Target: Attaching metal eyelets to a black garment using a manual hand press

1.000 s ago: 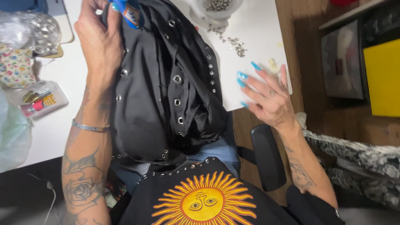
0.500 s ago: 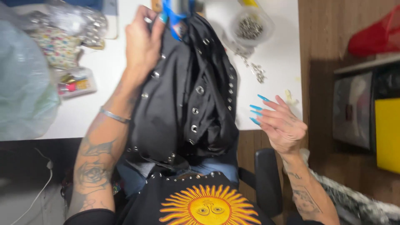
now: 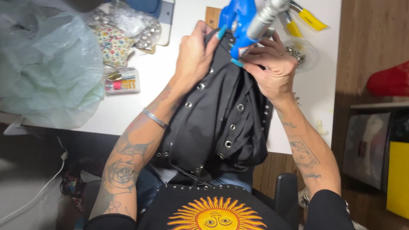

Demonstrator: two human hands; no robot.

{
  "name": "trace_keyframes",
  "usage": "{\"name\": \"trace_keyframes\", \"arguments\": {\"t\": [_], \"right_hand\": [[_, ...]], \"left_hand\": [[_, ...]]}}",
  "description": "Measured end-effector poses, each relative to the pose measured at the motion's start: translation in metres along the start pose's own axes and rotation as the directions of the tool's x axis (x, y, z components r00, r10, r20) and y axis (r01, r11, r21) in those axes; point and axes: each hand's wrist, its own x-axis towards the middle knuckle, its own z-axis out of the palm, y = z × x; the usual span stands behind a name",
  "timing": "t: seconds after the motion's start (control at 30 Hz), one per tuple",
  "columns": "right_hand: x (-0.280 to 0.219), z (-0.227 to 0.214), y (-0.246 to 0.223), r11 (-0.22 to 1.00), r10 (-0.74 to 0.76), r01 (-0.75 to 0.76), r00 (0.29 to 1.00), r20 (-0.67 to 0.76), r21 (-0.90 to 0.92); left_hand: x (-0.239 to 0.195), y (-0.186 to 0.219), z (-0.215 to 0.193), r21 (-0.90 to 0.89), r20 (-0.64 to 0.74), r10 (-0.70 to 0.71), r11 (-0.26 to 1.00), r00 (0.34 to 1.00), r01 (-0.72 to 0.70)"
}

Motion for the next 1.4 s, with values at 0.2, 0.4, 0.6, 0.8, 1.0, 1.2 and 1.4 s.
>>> {"name": "trace_keyframes", "arguments": {"t": [0.2, 0.4, 0.6, 0.8, 1.0, 1.2, 1.4], "right_hand": [[0.006, 0.009, 0.012, 0.935, 0.144, -0.178, 0.981, 0.131, 0.306], [0.017, 0.008, 0.009, 0.889, 0.186, -0.256, 0.959, 0.213, 0.379], [0.015, 0.002, 0.015, 0.936, 0.147, -0.204, 0.967, 0.208, 0.286], [0.016, -0.009, 0.017, 0.979, 0.107, -0.158, 0.938, 0.330, 0.132], [0.021, -0.010, 0.013, 0.990, -0.029, -0.018, 0.945, 0.325, 0.143], [0.021, -0.009, 0.009, 0.983, 0.053, -0.109, 0.941, 0.333, 0.151], [0.030, -0.008, -0.007, 0.869, 0.281, -0.395, 0.890, 0.360, 0.299]], "left_hand": [[-0.001, 0.008, -0.006, -0.015, 0.071, -0.032, 0.999, 0.997, 0.033], [-0.001, 0.009, -0.008, -0.016, 0.086, -0.076, 0.997, 0.993, 0.078], [0.000, 0.008, -0.007, -0.005, 0.087, -0.071, 0.997, 0.994, 0.072], [-0.001, 0.004, -0.003, 0.007, 0.053, -0.004, 1.000, 0.999, 0.004], [-0.001, 0.006, -0.005, 0.002, 0.073, -0.016, 1.000, 0.997, 0.016], [0.000, 0.007, -0.005, 0.021, 0.077, -0.049, 0.999, 0.996, 0.047], [0.000, 0.003, -0.002, 0.018, 0.049, 0.014, 1.000, 0.999, -0.015]]}}
